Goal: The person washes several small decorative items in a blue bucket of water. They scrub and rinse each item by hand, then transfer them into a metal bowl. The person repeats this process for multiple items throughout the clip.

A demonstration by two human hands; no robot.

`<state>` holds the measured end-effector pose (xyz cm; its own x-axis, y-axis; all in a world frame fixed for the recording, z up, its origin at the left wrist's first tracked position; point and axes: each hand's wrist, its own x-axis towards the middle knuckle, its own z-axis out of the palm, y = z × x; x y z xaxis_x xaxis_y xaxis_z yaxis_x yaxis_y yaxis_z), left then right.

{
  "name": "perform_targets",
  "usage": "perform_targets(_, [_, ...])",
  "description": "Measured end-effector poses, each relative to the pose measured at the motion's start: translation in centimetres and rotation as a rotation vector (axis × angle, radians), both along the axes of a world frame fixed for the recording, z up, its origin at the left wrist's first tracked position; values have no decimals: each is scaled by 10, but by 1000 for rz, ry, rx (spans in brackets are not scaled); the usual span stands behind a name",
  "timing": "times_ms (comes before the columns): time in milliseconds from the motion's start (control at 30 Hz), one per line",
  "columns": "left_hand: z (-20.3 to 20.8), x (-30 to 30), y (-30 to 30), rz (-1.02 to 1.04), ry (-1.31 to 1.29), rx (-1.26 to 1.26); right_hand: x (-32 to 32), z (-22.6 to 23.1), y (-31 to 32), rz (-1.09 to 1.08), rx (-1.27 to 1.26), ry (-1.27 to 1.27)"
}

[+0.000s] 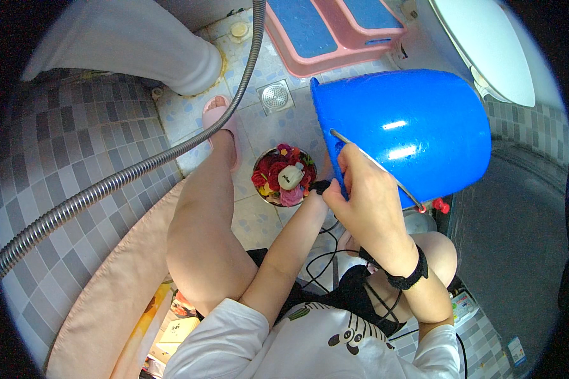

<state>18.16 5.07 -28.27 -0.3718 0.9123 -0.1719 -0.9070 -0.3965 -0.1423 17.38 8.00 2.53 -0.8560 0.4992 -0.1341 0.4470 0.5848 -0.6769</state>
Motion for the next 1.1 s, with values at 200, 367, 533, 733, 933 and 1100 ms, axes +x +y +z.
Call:
perform_targets(200, [-2,6,2,-12,-4,-9,1,-2,-1,-3,-16,-14])
perform_targets(367, [-6,6,4,-14,-4,-15,1,-2,0,-2,-7,4])
perform_targets(533, [-7,2,1,-15,-4,-22,1,-2,0,11,-1,6])
perform_targets(733, [-6,1,5,-20,0,-28,2,-1,5,-11,-4,7])
perform_targets(933, [-9,-1,15,-23,2,-37,3,3,14,-13,-8,8])
perform_targets(1100, [-11,-1,14,-22,0,-43,3,6,18,25,7,-14])
